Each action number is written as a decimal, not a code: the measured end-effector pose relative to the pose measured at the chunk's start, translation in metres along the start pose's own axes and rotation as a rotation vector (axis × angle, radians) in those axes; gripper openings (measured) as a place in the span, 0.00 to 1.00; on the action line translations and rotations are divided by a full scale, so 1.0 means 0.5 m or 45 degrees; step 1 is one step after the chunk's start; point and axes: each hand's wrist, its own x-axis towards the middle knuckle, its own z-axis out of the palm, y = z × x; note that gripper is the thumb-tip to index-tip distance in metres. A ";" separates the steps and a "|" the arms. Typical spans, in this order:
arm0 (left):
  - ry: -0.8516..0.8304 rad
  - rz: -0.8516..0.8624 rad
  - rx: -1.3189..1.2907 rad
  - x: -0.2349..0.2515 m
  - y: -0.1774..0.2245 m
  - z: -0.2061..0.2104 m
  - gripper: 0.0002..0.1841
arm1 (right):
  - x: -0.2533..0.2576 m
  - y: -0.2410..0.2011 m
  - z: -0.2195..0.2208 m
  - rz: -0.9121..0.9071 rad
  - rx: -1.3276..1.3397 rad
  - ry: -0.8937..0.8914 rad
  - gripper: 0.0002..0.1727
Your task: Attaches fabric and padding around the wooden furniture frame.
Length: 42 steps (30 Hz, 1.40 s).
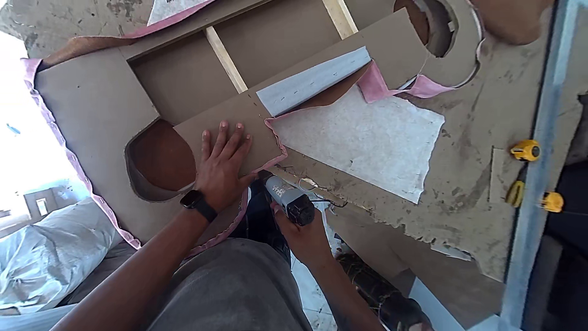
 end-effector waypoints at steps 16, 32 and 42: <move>0.004 0.002 0.010 0.003 -0.001 0.007 0.47 | 0.008 -0.035 -0.003 0.083 -0.334 -0.042 0.28; 0.074 0.115 -0.270 -0.022 -0.071 -0.021 0.27 | -0.014 -0.037 0.013 -0.002 -0.184 -0.047 0.24; 0.153 0.103 -0.439 -0.025 -0.076 -0.014 0.28 | -0.011 -0.050 0.022 0.041 -0.290 -0.069 0.27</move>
